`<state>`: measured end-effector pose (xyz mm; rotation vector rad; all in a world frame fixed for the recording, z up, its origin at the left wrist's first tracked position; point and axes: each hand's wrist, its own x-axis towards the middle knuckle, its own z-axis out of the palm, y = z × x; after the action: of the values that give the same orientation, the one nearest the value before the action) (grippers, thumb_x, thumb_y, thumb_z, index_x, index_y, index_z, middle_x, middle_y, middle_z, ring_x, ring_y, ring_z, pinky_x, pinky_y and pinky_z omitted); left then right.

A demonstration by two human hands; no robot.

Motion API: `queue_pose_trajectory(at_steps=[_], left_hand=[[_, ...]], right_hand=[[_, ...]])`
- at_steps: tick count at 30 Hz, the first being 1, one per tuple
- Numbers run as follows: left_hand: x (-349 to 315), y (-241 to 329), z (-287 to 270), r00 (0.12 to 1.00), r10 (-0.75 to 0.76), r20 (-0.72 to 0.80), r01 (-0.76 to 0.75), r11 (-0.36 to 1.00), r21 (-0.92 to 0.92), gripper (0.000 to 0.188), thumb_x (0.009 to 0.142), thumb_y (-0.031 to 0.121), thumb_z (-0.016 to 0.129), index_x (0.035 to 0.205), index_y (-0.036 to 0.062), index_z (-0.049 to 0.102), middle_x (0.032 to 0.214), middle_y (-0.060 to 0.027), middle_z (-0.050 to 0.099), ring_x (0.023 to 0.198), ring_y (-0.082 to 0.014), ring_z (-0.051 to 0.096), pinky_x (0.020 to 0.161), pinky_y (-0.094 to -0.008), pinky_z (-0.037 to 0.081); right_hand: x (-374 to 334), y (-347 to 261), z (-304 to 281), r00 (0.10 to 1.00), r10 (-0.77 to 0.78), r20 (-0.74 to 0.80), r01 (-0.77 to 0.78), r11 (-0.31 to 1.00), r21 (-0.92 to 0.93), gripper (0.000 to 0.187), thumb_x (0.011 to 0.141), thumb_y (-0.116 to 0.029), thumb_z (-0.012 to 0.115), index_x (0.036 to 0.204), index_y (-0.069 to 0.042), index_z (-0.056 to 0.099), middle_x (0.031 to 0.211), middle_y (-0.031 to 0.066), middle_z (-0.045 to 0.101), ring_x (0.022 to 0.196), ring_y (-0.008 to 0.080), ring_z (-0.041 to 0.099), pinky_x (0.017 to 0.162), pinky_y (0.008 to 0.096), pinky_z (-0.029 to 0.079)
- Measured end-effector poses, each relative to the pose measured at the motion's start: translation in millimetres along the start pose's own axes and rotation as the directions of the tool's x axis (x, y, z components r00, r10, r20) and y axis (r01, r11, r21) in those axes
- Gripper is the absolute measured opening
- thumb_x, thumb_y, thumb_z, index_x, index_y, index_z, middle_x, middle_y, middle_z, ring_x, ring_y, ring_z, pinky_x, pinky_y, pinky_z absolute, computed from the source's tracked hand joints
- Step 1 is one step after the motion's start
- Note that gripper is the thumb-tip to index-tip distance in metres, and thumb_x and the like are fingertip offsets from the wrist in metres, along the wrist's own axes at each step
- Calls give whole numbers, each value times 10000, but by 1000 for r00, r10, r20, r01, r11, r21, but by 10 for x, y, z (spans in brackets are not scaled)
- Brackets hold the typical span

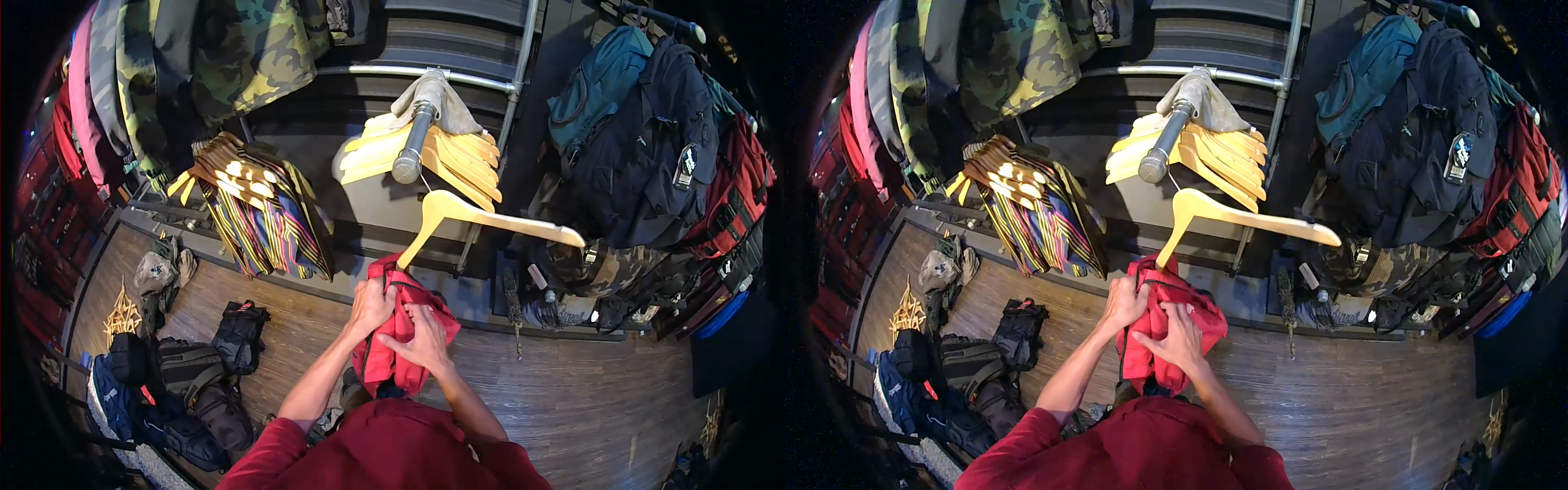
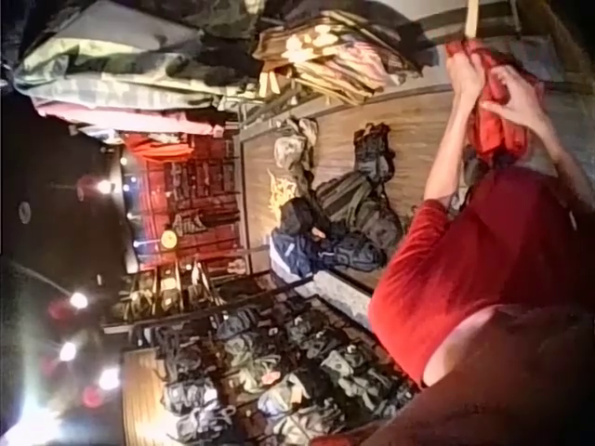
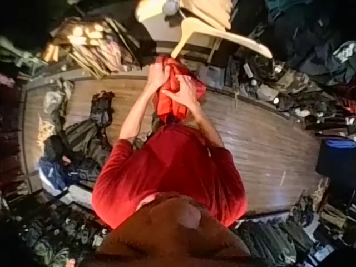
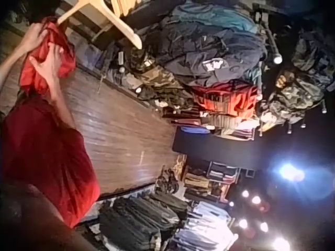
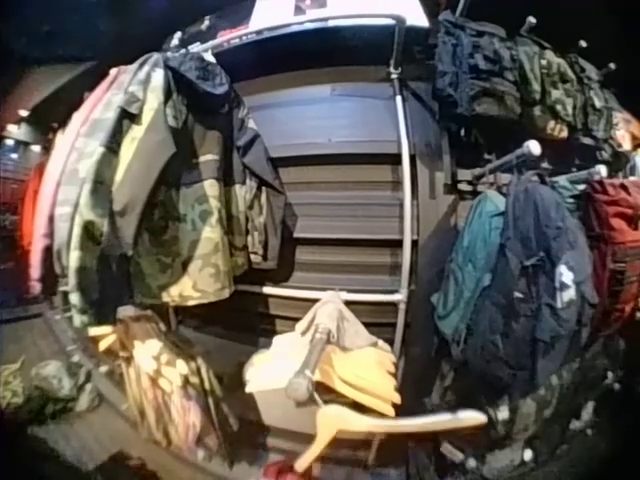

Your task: Hanging various garments on hangers and dusting them on a clothing rack in a storage facility.

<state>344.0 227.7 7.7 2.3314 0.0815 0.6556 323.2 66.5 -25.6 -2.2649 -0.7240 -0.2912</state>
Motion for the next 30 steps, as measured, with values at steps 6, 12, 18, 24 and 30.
queue_pose_trajectory(at_steps=[6,12,18,24,30], left_hand=[[24,37,-86,992,-85,98,84,996,10,293,799,152,665,649,-79,565,672,-311,579,697,-474,630,645,-522,504],[20,10,-185,993,-100,69,102,994,-27,258,811,140,659,695,-73,572,664,-294,574,694,-454,636,623,-502,489],[75,-52,-262,983,-126,136,138,987,-83,206,816,154,689,801,-34,607,620,-213,571,595,-321,620,589,-447,473],[13,-219,-198,969,-59,238,119,962,-244,345,870,296,769,934,-34,694,665,43,614,622,-67,491,573,-309,453],[-255,-11,-170,927,-151,343,254,927,-277,426,897,367,726,705,3,617,598,56,481,594,-63,417,526,-314,390]], right_hand=[[-81,-211,158,986,148,77,-141,986,-90,830,701,-571,766,1247,-5,501,1067,202,585,926,380,641,696,502,536],[-78,-74,110,998,-19,58,16,999,45,747,748,-488,778,1243,3,510,1117,222,608,916,411,643,718,506,532],[5,197,-82,980,-107,167,53,954,296,372,850,-298,747,887,33,581,731,206,551,616,318,553,579,419,428],[111,324,-140,972,157,176,-236,662,712,268,993,-155,588,749,-46,578,686,-94,467,665,13,389,568,236,334],[314,464,-273,904,275,328,-369,114,922,234,1047,-170,465,972,-42,646,895,9,685,776,76,626,766,247,523]])
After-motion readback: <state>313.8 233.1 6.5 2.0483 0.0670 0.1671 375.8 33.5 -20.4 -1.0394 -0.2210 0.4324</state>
